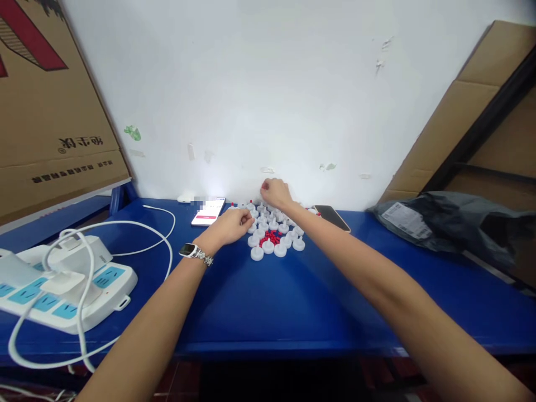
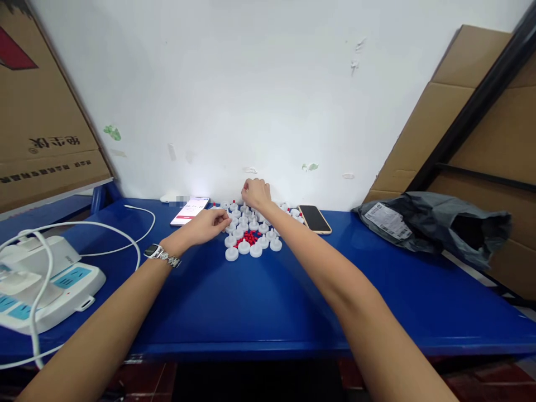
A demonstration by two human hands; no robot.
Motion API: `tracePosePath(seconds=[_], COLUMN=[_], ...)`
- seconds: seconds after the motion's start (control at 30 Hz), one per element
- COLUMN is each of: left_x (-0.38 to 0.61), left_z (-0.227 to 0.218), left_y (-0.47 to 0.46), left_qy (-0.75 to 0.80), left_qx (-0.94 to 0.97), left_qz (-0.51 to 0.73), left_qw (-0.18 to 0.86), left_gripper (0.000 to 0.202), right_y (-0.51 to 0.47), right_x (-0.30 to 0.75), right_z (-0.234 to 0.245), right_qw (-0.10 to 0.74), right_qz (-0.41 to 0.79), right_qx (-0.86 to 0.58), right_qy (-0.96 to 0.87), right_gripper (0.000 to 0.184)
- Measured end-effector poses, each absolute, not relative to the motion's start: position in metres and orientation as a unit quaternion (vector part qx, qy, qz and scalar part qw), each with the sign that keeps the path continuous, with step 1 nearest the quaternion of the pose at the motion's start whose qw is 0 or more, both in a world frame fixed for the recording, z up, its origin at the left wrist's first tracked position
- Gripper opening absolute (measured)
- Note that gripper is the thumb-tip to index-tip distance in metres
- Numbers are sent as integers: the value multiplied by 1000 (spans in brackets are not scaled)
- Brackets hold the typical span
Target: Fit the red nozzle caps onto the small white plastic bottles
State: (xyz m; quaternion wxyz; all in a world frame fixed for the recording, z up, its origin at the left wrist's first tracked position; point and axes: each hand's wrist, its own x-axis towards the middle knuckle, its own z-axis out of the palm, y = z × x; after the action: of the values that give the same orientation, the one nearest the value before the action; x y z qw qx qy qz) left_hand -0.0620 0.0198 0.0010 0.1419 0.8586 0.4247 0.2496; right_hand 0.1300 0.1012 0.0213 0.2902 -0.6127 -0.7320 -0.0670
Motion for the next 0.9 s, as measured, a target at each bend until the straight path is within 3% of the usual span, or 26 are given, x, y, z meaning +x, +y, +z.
tracePosePath(seconds=[0.2,0.47,0.7,0.9], left_x=[-52,-25,-16,-12], left_z=[8,14,8,11], left_y=[8,-16,-18,-20], left_qy=[405,352,323,326], left_qx=[861,879,906,871], left_qz=[281,296,265,334], left_qw=[125,125,66,152], left_gripper=[31,35,34,41], right_y=[25,-42,-58,-64], right_x=[166,171,160,161], right_z=[26,1,6,13], right_qw=[462,479,462,421], right_qz=[83,188,161,150], right_qx=[-497,-462,-459,-428], right_qy=[-730,-723,-742,-786], right_gripper=[21,22,22,18])
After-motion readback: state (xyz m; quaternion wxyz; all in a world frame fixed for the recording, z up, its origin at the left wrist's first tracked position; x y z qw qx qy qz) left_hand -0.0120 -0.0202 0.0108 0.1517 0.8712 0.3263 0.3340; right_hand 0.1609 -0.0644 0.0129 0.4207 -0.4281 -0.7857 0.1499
